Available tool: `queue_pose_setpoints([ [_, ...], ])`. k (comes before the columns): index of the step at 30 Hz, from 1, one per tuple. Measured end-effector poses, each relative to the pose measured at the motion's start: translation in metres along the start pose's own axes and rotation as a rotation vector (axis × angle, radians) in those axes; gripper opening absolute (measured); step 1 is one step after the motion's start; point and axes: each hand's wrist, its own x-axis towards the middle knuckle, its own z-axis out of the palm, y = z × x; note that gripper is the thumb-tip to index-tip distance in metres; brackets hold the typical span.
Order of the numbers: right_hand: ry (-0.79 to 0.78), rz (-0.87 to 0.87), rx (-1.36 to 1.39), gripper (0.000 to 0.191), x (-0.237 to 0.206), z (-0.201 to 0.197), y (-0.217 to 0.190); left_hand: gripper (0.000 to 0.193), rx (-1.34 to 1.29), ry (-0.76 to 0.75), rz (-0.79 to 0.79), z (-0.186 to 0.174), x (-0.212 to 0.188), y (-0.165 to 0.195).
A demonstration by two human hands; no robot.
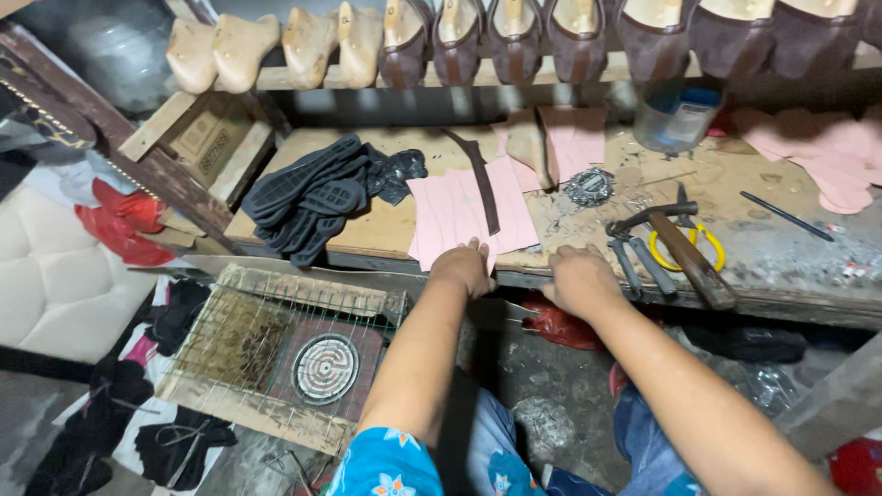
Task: The person assembles a slipper by hammering a strap onto a wooden shoe form, then cuts a rubber sole with scissors. The finished slipper is placed on a shelf with other completed units.
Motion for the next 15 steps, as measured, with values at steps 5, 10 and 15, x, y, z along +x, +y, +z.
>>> queue_pose_setpoints([
  [5,0.033,0.023,-0.008,0.052,0.018,-0.001,0.003,0.077,-0.128,-0.033,-0.039,-0.001,0.007,-0.014],
  [10,-0.01,-0.097,-0.211,0.065,0.03,-0.001,-0.015,0.076,-0.16,0.018,-0.013,0.003,0.005,-0.021],
  [15,-0.034,-0.123,-0.448,0.057,0.032,0.008,-0.029,0.081,-0.181,0.03,-0.032,0.009,-0.006,-0.014],
])
